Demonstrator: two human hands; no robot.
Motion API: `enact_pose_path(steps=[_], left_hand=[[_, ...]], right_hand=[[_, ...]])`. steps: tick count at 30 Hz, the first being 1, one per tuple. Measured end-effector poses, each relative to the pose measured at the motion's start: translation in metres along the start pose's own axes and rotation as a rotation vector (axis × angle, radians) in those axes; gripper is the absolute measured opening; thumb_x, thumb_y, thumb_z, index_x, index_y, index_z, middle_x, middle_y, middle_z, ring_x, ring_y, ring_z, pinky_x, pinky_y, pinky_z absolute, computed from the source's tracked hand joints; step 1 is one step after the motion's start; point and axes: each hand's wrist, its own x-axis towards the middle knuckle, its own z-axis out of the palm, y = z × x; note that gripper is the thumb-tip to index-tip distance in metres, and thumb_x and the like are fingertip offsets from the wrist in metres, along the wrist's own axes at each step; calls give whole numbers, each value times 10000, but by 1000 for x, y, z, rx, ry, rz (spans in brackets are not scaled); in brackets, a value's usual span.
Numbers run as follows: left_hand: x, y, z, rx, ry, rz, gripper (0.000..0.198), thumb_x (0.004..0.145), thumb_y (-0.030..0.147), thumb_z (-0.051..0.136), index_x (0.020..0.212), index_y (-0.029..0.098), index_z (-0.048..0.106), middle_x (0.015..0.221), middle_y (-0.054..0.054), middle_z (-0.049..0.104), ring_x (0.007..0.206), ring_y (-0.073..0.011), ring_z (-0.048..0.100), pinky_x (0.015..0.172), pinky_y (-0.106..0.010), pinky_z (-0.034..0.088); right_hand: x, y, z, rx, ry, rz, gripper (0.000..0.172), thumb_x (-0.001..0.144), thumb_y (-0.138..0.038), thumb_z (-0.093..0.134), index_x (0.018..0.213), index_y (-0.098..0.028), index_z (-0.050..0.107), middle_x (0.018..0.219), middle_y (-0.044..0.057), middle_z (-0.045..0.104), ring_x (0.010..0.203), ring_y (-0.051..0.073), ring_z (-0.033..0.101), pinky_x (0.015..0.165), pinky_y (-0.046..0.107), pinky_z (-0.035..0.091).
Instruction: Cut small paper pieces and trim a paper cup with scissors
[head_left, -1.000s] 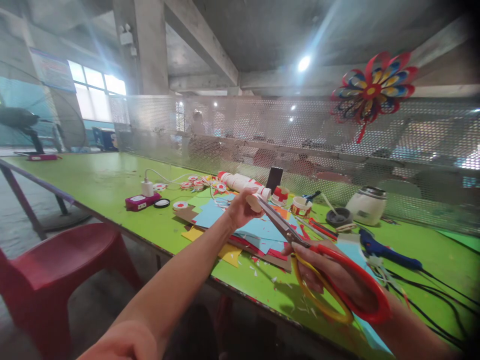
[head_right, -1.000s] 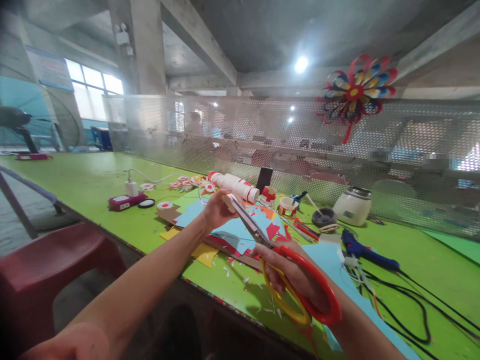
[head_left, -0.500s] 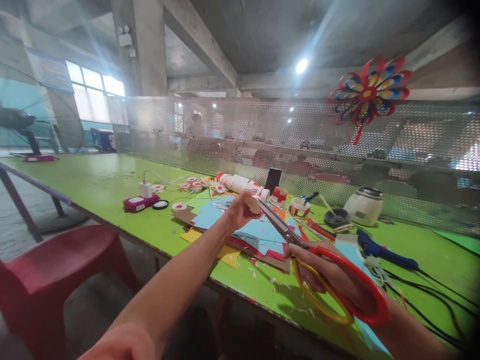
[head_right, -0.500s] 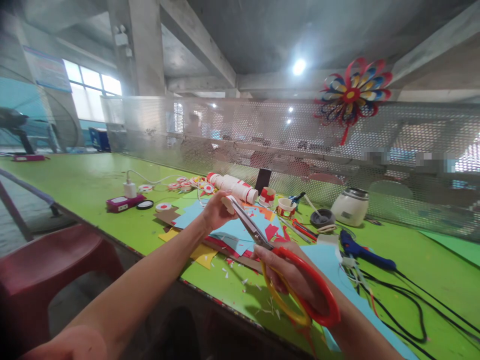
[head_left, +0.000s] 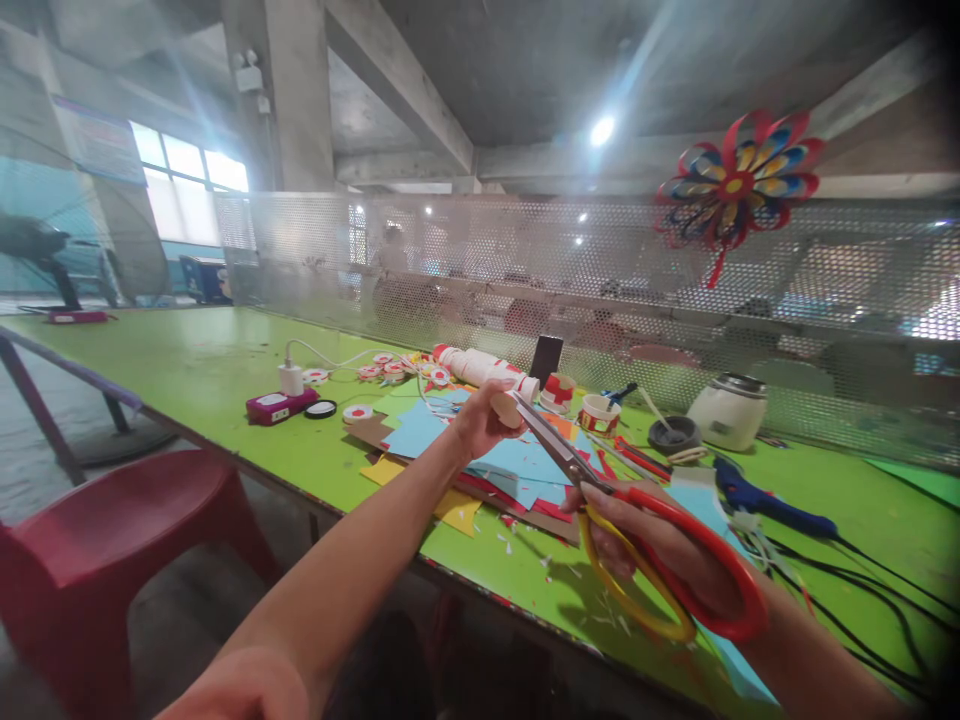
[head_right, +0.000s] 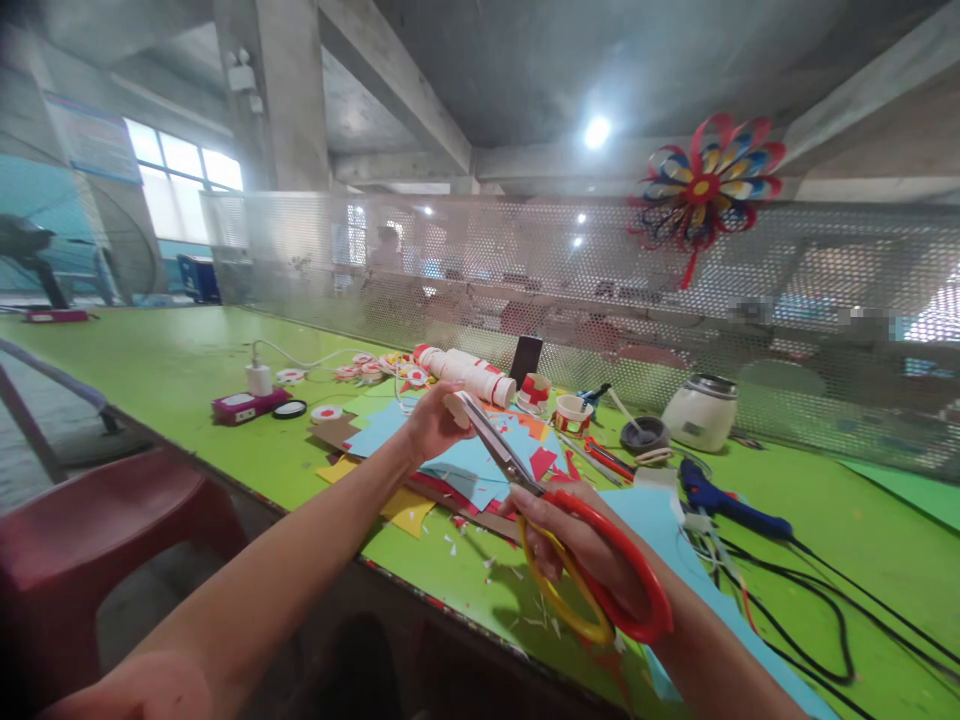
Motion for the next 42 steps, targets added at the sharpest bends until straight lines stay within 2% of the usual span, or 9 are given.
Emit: enact_pose_path(steps=[5, 9, 12, 19, 24, 29, 35, 39, 42], left_hand=[[0, -2, 1, -15, -5, 1, 201, 672, 334, 591, 663, 149, 514, 557, -16, 573, 471, -123, 528, 427, -228, 379], [-1, -2, 3, -18, -2, -1, 200, 665, 331, 598, 666, 151, 512, 545, -16, 569, 467, -125, 524, 425, -230, 381], [-2, -2, 4, -12, 9, -5, 188, 675, 322, 588, 675, 145, 524, 554, -21, 581, 476, -130, 538, 427, -230, 385], [-1, -2, 6, 7, 53, 16, 181, 689, 316, 580, 677, 141, 534, 557, -20, 586, 476, -123, 539, 437, -230, 391], [1, -4, 6, 15, 84, 44, 181, 688, 316, 585, 682, 142, 537, 552, -17, 590, 478, -123, 540, 441, -229, 396], [1, -5, 6, 5, 65, 37, 203, 680, 333, 591, 665, 141, 527, 545, -23, 584, 462, -121, 534, 430, -226, 391], [1, -4, 4, -6, 42, 25, 189, 678, 314, 603, 665, 143, 523, 536, -8, 573, 458, -114, 526, 422, -220, 391], [3, -3, 1, -8, 36, 9, 181, 683, 311, 595, 672, 144, 527, 549, -13, 583, 464, -118, 537, 420, -222, 397], [3, -3, 0, -11, 35, 4, 180, 683, 308, 599, 660, 148, 519, 538, -6, 572, 456, -116, 533, 418, -222, 396]], right_hand=[[2, -3, 3, -12, 37, 24, 419, 902, -498, 461, 720, -149, 606, 445, -53, 458, 410, 68, 419, 465, 216, 357], [2, 0, 2, -49, 53, 12, 392, 905, -493, 463, 876, -147, 644, 432, -62, 449, 413, 77, 418, 479, 221, 361], [2, 2, 1, -87, 63, -2, 387, 915, -482, 451, 895, -151, 650, 421, -66, 434, 410, 81, 415, 494, 227, 361], [2, 0, 2, -174, 90, -39, 419, 908, -495, 452, 728, -166, 640, 408, -67, 420, 406, 95, 432, 515, 252, 372], [2, -1, 2, -231, 89, -64, 554, 904, -513, 431, 446, -202, 454, 398, -49, 409, 407, 98, 425, 511, 264, 369], [1, -5, 3, -271, 100, -69, 529, 912, -488, 436, 470, -200, 470, 419, -47, 427, 412, 100, 429, 494, 262, 356], [1, -7, 0, -186, 63, -81, 526, 900, -453, 494, 444, -192, 485, 441, -27, 474, 483, 114, 487, 591, 275, 378], [3, 1, -2, 7, 3, -7, 395, 907, -469, 468, 694, -169, 611, 497, -35, 496, 470, 102, 470, 516, 253, 374], [3, 8, -4, 145, -12, 53, 344, 895, -492, 471, 908, -175, 605, 524, -54, 488, 448, 81, 440, 460, 217, 352]])
